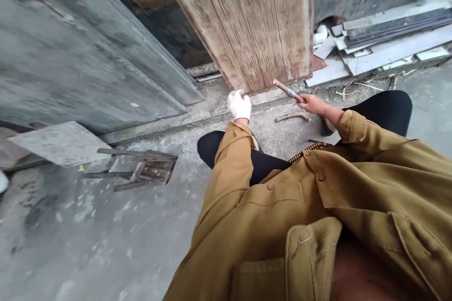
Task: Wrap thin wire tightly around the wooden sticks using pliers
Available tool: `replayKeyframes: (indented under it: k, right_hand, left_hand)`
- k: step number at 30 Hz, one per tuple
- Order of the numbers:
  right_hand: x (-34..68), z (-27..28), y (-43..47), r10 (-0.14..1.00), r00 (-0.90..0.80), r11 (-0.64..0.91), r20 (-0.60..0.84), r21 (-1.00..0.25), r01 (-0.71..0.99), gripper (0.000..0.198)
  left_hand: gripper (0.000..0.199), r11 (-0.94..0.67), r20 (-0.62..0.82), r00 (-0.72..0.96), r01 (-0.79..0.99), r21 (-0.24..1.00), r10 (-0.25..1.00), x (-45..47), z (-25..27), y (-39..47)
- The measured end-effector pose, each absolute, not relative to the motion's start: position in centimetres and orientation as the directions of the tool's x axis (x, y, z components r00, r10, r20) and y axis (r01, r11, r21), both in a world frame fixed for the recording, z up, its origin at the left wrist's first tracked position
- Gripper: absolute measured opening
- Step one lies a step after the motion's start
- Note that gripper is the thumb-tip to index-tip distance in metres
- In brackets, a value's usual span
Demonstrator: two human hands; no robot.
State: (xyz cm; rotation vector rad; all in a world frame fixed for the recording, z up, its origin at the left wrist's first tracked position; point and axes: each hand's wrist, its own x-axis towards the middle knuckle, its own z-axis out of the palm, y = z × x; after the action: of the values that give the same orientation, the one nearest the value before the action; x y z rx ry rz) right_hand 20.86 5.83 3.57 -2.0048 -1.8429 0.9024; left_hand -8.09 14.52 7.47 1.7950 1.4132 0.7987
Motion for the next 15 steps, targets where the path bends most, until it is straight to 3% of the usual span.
replayKeyframes:
  k: [1, 2, 5, 7, 10, 15]
  right_hand:
    - [20.6, 5.4, 5.9, 0.978, -0.044, -0.098, -0.204, -0.635, 0.766, 0.020]
    - [20.3, 7.3, 5.9, 0.983, -0.083, -0.048, -0.163, -0.668, 0.743, 0.018]
    - [19.6, 12.6, 5.9, 0.989, -0.128, 0.037, -0.077, -0.704, 0.709, 0.011]
    - [19.5, 15.5, 5.9, 0.990, -0.128, 0.055, -0.054, -0.695, 0.716, 0.008]
    - [19.8, 18.4, 6.1, 0.982, -0.162, 0.035, -0.094, -0.757, 0.652, 0.011]
    - [20.9, 19.0, 7.2, 0.875, -0.462, -0.057, -0.141, -0.980, 0.192, 0.048]
  left_hand:
    - [0.030, -0.174, 0.086, 0.194, 0.502, 0.847, 0.977, -7.0, 8.0, 14.4]
    - [0.031, -0.194, 0.137, 0.179, 0.356, 0.914, 0.974, -5.7, 8.6, 14.2]
    - [0.040, -0.100, 0.122, 0.455, -0.072, 0.992, 0.882, -2.5, 10.5, 13.0]
    - [0.047, 0.010, 0.068, 0.592, -0.127, 0.992, 0.803, -1.4, 12.0, 11.9]
    - [0.054, 0.050, 0.045, 0.562, -0.153, 0.987, 0.826, -1.5, 14.1, 10.6]
    - [0.045, 0.076, 0.018, 0.587, -0.134, 0.988, 0.809, -3.1, 15.7, 10.8]
